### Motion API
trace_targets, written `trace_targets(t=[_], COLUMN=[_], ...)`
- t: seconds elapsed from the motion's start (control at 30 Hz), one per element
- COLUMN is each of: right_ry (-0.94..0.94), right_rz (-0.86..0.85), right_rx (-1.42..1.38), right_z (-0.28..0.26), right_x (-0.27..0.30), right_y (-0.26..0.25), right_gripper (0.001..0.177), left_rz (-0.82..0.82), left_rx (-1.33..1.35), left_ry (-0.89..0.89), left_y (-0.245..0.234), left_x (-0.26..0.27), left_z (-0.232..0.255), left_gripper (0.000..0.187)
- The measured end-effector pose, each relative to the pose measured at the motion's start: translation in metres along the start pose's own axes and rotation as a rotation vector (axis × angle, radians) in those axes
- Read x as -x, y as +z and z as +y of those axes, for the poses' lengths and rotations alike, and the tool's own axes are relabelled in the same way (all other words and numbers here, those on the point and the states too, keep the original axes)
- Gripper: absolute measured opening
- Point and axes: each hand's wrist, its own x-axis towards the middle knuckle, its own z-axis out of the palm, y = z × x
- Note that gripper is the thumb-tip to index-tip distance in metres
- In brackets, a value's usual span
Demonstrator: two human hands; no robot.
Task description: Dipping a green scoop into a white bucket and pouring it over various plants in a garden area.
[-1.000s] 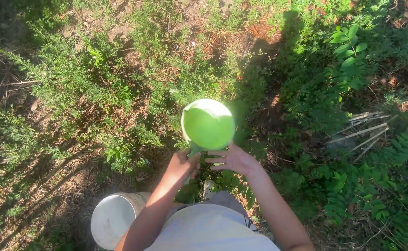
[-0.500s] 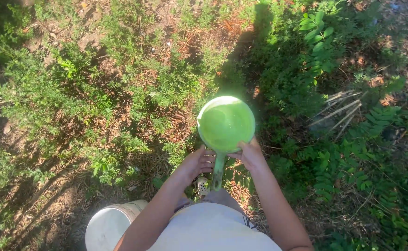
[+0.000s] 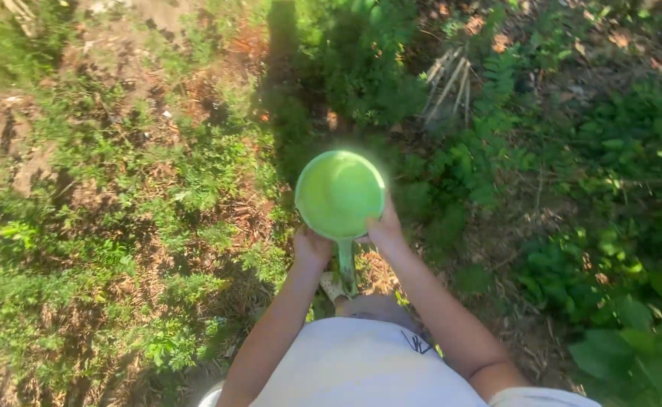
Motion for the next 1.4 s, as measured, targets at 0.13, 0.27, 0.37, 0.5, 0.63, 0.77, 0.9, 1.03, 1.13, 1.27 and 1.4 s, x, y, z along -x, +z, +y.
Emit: trace_targets(t=[0.13,0.27,0.37,0.5,0.63,0.77,0.9,1.03,1.13,1.27,1.4], right_ry=[-0.108,-0.35,-0.17,0.129,0.199,0.149,0.06,0.108,0.178,0.266,0.278], right_rz=[0.079,0.115,0.202,0.309,0.307,0.423,0.513,0.616,0.697,0.732,0.722], right_rx=[-0.003,0.065,-0.032,-0.21,-0.402,-0.431,-0.369,-0.388,-0.44,-0.437,-0.504], right_z=[0.02,0.048,0.032,0.022,0.032,0.029,0.036,0.04,0.045,0.031,0.031], right_x=[0.04,0.078,0.107,0.108,0.121,0.124,0.124,0.133,0.134,0.13,0.126], right_y=[-0.032,-0.068,-0.075,-0.109,-0.161,-0.223,-0.299,-0.367,-0.408,-0.439,-0.456], right_gripper=[0.081,0.088,0.088,0.079,0.076,0.073,0.064,0.064,0.062,0.066,0.069], left_rz=[-0.042,-0.209,-0.197,0.226,0.292,-0.494,-0.648,-0.455,-0.413,0.012,-0.693], left_rx=[-0.138,-0.067,-0.09,-0.396,-0.253,-0.149,-1.224,-2.246,-1.311,-2.634,-1.824], left_ry=[-0.13,-0.261,-0.303,-0.306,-0.435,-0.703,-0.427,-0.054,-0.285,-0.036,-0.569], left_y=[-0.006,0.043,0.025,0.014,0.011,0.136,0.24,0.233,0.235,0.236,0.179], left_x=[0.017,0.088,0.085,0.041,-0.024,0.001,0.026,-0.031,-0.05,-0.038,-0.03], left_z=[-0.047,-0.084,-0.107,-0.108,-0.079,-0.039,-0.048,-0.074,-0.119,-0.218,-0.327], left_gripper=[0.056,0.051,0.052,0.043,0.041,0.032,0.052,0.075,0.09,0.087,0.083])
